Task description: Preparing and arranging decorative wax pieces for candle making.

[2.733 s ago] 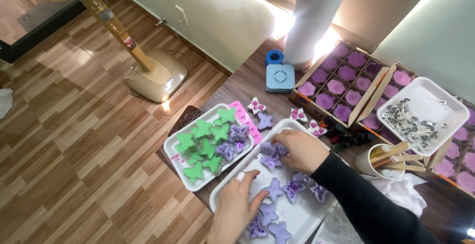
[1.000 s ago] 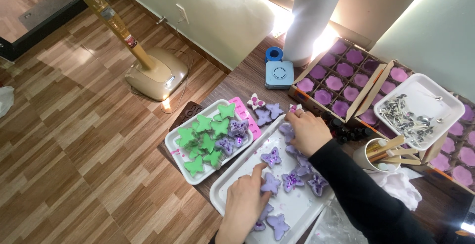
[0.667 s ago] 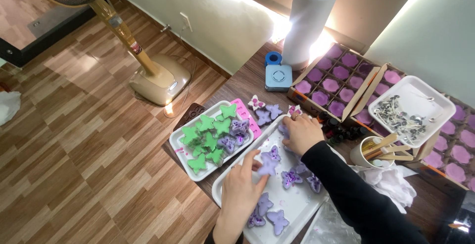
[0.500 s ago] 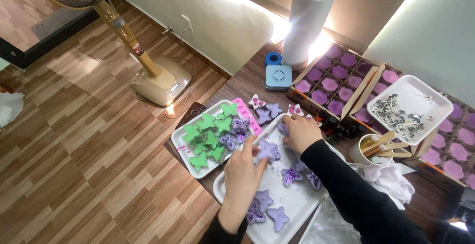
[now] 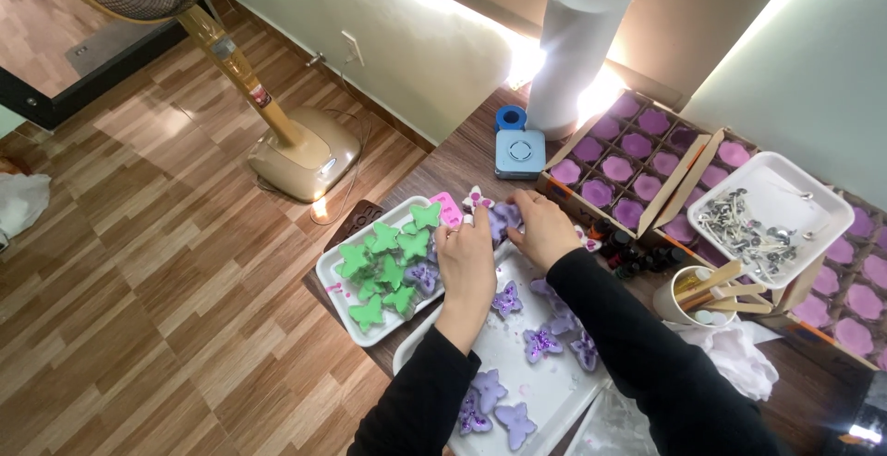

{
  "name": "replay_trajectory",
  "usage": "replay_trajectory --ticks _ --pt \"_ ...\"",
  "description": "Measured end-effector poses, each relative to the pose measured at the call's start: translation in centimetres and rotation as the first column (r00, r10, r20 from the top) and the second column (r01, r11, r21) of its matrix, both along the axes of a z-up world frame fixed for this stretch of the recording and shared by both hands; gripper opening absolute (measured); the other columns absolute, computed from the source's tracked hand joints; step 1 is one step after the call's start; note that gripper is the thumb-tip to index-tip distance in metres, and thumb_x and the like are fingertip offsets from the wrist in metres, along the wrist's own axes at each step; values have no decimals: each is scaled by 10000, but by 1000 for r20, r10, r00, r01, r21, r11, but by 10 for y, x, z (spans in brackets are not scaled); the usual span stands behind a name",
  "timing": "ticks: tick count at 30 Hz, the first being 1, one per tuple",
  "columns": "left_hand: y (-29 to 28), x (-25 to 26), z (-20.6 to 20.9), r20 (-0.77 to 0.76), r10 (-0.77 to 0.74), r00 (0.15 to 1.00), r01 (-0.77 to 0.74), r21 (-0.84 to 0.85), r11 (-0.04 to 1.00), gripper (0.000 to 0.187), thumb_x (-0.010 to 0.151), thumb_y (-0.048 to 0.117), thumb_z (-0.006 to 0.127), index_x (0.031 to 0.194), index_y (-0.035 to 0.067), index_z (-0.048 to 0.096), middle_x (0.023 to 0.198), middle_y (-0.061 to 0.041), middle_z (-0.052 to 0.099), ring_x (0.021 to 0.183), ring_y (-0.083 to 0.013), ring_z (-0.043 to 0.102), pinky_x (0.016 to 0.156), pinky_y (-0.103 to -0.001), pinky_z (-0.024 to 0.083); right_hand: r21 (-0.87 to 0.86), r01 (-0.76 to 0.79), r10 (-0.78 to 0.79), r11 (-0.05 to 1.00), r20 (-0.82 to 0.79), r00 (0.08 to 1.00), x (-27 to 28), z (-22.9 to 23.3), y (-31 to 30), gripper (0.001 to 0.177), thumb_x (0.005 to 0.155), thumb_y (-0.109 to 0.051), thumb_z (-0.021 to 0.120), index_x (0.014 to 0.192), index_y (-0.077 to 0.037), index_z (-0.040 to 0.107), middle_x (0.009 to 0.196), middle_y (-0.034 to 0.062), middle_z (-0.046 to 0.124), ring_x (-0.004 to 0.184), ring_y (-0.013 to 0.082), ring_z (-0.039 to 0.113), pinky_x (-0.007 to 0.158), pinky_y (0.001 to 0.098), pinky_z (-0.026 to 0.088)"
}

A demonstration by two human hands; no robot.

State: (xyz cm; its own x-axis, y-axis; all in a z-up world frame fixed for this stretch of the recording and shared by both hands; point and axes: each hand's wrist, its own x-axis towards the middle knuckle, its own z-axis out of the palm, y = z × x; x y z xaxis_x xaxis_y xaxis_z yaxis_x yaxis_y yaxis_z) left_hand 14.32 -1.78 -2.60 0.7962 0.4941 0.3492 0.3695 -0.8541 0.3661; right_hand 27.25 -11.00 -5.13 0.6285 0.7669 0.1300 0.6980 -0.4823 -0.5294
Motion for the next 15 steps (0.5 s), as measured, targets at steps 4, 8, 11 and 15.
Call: replay_trajectory --ticks 4,8,11,15 --pt "0 -5 -5 -17 -33 999 33 -5 999 322 849 -36 598 1169 -3 616 772 -147 697 790 -304 695 941 -425 462 -3 -5 5 1000 -62 998 -7 26 -7 481 770 -166 774 1215 -75 615 1153 155 691 1039 381 658 877 464 528" --pt "-4 -25 10 99 -106 989 105 6 994 307 847 -5 642 1153 18 617 849 -156 697 855 -323 698 878 -431 477 -61 -107 109 992 18 994 -7 56 -31 474 730 -79 743 1191 -82 631 1233 153 670 1054 360 667 908 450 534" --pt "-14 -50 32 59 -161 985 165 -83 983 351 834 49 698 1178 41 629 832 -175 687 833 -359 687 803 -462 496 -336 -155 168 929 11 986 -13 67 -51 466 743 -49 716 1195 -138 649 1132 103 715 1111 318 670 940 431 541" --pt "-31 -78 29 -69 -300 951 272 -264 925 407 833 109 751 1226 72 650 812 -192 682 776 -388 677 718 -491 527 -497 -234 242 836 -50 969 -27 40 -80 510 779 -36 686 1252 -226 669 1173 35 710 1134 277 662 933 412 552"
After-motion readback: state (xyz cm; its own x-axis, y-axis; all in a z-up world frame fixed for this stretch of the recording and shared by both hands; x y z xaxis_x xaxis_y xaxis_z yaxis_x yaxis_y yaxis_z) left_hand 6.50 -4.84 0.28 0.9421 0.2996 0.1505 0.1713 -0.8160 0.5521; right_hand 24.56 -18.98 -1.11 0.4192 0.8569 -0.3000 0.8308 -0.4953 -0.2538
